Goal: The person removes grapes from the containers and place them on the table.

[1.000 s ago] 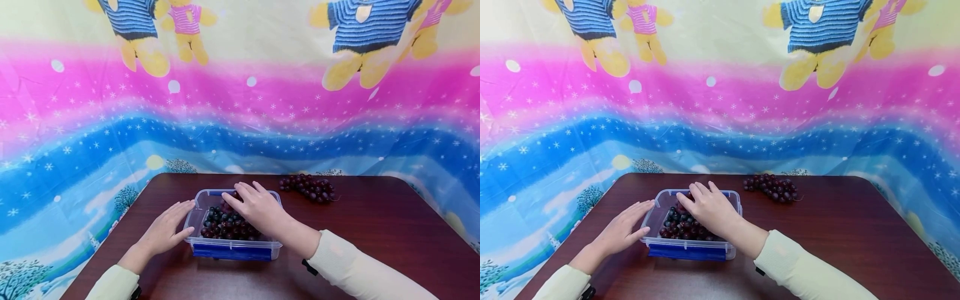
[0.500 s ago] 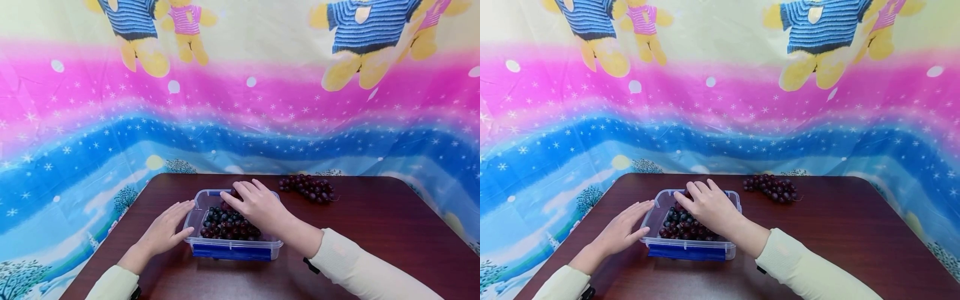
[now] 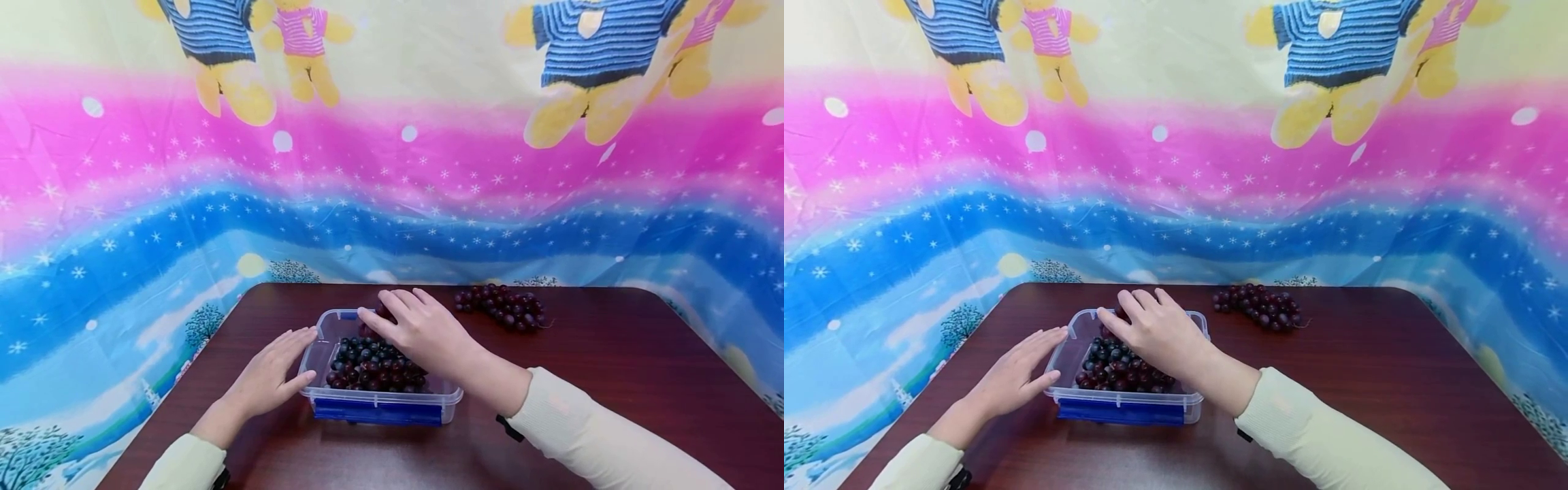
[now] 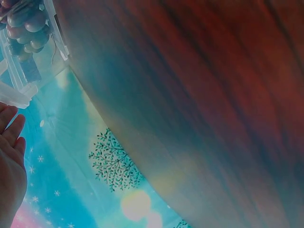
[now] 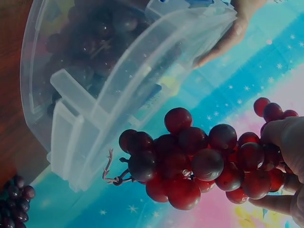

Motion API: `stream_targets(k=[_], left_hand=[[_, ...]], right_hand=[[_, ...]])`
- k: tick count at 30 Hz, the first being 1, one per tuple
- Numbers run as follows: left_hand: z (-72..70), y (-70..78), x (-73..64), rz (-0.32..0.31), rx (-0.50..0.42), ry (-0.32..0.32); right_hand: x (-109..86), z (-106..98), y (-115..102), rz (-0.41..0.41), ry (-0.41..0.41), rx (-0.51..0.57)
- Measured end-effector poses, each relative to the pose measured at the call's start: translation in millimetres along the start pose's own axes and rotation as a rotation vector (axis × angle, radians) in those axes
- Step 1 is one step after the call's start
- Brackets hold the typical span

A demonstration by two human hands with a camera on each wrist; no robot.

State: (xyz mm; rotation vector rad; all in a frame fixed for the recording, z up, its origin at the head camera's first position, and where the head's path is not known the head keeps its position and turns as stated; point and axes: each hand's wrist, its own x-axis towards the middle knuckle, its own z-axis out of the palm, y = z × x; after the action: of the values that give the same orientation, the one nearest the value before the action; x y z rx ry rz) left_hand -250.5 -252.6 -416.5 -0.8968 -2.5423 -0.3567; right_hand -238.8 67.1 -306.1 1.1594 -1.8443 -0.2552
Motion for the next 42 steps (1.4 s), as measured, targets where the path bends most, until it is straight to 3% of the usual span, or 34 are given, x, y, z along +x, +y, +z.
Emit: stream_targets(k=[12,24,42], left_hand=[[-1.4,0.9,-0.3,0.004,-0.016,0.005],[-1.2,0.2,0.7,0.006,-0.005,0.002],[-1.4,0.6,1.1,0.000,-0.003,-0.006]], right_hand=[[7.7,-14.8,13.3,-0.007,0.007,-0.014],[12.5,-26.1,29.1,-0.028,0.109,-0.008],[2.0,-42.9,59.4,0.023,0.107,0.008]])
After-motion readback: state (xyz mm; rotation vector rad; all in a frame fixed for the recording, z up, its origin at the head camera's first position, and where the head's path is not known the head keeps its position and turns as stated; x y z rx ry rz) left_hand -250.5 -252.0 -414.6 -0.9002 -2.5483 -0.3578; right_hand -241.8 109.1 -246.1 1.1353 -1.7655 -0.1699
